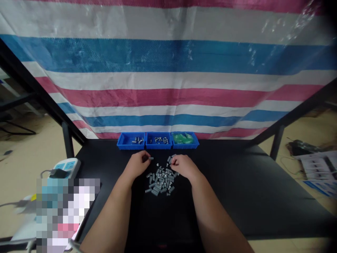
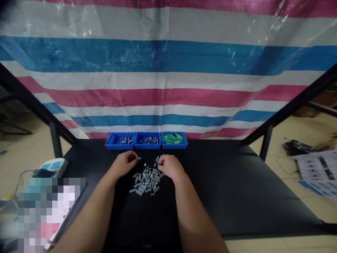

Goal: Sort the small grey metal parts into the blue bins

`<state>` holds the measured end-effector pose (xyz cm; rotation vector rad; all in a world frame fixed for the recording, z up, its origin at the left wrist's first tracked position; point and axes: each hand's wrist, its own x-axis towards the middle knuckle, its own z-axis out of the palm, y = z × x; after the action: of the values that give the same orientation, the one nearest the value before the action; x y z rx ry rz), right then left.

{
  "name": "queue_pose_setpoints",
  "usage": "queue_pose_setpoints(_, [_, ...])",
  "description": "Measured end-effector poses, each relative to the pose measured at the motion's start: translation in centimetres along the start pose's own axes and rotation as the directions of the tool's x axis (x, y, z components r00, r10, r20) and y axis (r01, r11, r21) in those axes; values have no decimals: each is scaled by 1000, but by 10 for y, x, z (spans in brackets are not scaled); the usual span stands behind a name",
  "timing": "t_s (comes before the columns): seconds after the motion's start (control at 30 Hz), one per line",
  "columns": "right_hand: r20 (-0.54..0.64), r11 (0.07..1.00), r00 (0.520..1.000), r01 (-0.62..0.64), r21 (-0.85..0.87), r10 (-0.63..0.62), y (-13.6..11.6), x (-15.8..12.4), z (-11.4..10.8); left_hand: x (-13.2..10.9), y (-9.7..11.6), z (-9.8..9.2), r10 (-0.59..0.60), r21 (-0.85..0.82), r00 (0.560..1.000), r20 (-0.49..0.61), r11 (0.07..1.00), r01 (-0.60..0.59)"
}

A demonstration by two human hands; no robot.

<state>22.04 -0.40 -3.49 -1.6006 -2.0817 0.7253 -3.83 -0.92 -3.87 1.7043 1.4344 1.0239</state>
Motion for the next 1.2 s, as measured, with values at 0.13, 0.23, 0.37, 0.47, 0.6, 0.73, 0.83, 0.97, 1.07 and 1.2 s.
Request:
queue_pose_setpoints(0.13, [24, 1000, 1000, 8, -6, -7, -3, -1, 1, 8, -8, 5, -176, -301, 978, -108, 944, 137])
queue_pose_setpoints(0.23, [15, 998, 999, 32, 47, -32, -2, 1, 2, 13, -7, 6, -303, -570, 941, -152, 805, 167])
queue_pose_setpoints(0.37, [-123, 955, 991, 90, 283, -57, -1, 9, 9, 17, -1, 0, -381, -777, 900, -212, 624, 82])
queue_pose_setpoints(0.47, [-228, 828, 974, 115, 549, 16, -5, 18, 19, 18, -1, -4, -402, -840, 872, -278, 543, -17])
queue_pose_setpoints(0.6, [-281, 612, 951, 148, 777, 127, -11, 29, 34, 20, -5, -7, -412, -851, 845, -340, 517, -90])
queue_pose_setpoints(0.73, [-330, 565, 937, 210, 798, 118, -14, 36, 42, 21, -7, -7, -418, -849, 838, -352, 520, -97])
queue_pose_setpoints(0.83, [-341, 623, 938, 234, 747, 57, -14, 37, 43, 20, -4, -6, -419, -866, 858, -295, 498, -55])
queue_pose_setpoints(0.97, [-418, 764, 908, 272, 585, -3, -11, 31, 36, 18, 2, -4, -361, -863, 894, -265, 503, -53])
queue_pose_setpoints(1.07, [-418, 856, 906, 262, 446, -59, -8, 22, 23, 15, 4, -2, -266, -797, 931, -250, 602, -42])
queue_pose_setpoints(1.2, [-248, 936, 957, 219, 275, -152, -7, 6, 2, 11, 1, 2, -64, -558, 976, -208, 828, -64])
